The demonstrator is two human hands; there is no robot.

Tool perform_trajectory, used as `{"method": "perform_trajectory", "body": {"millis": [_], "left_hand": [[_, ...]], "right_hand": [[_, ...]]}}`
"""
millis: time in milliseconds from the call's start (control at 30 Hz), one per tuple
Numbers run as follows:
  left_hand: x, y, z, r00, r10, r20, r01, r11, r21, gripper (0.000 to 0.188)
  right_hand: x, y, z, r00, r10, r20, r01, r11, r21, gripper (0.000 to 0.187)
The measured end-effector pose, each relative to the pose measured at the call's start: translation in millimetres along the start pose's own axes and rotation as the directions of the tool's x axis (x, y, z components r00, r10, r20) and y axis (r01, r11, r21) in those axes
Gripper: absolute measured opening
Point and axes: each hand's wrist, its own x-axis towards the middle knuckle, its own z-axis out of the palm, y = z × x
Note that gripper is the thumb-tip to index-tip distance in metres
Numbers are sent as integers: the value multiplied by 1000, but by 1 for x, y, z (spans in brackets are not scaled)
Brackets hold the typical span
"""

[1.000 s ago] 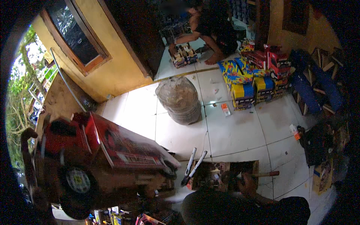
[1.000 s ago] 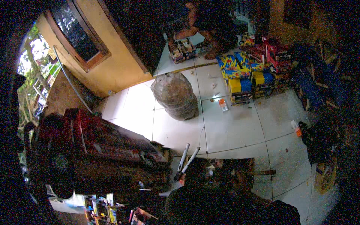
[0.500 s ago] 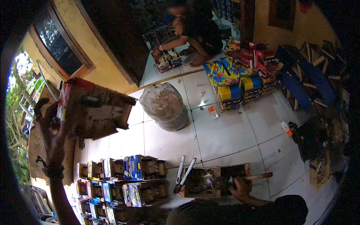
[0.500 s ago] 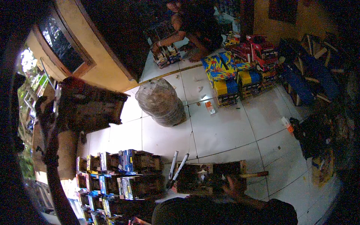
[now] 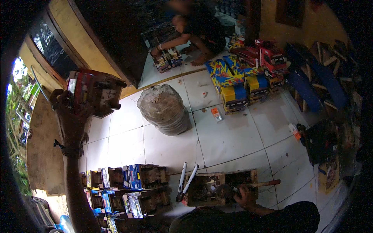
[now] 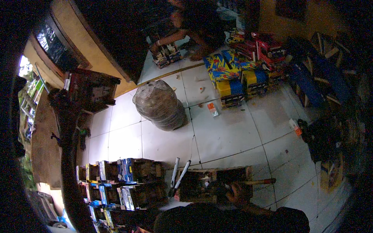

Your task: The person assembles toy cars by applying glue to small wooden pieces and attaching them to the tops of toy car boxes. They then use a hammer to tap the pieces into place, repeating the process for multiple cars.

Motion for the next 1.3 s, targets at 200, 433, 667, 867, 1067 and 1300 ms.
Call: {"method": "perform_trajectory", "body": {"millis": [200, 433, 667, 867, 1067, 1300], "left_hand": [[21, -40, 18, 964, -267, 10, 215, 753, -622, 74], [17, -40, 23, 920, -393, 16, 313, 706, -635, 75], [23, -3, -24, 935, -355, 12, 323, 838, -440, 76], [21, 60, -40, 939, -311, 148, 333, 713, -617, 77], [10, 104, -34, 959, -203, 197, 282, 736, -616, 81], [3, 109, -11, 953, -150, 262, 296, 628, -720, 93]], "right_hand": [[-2, -3, 1, 997, 52, 49, -50, 997, -54, 57], [-1, -5, -2, 997, -53, -48, 52, 998, -26, 51], [62, -69, -59, 996, -24, -84, 69, 810, 582, 23], [195, -169, -137, 862, -494, -119, 471, 691, 548, 19], [282, -275, -212, 797, -442, -412, 602, 515, 611, 20], [329, -283, -226, 749, -446, -490, 629, 710, 317, 42]]}}
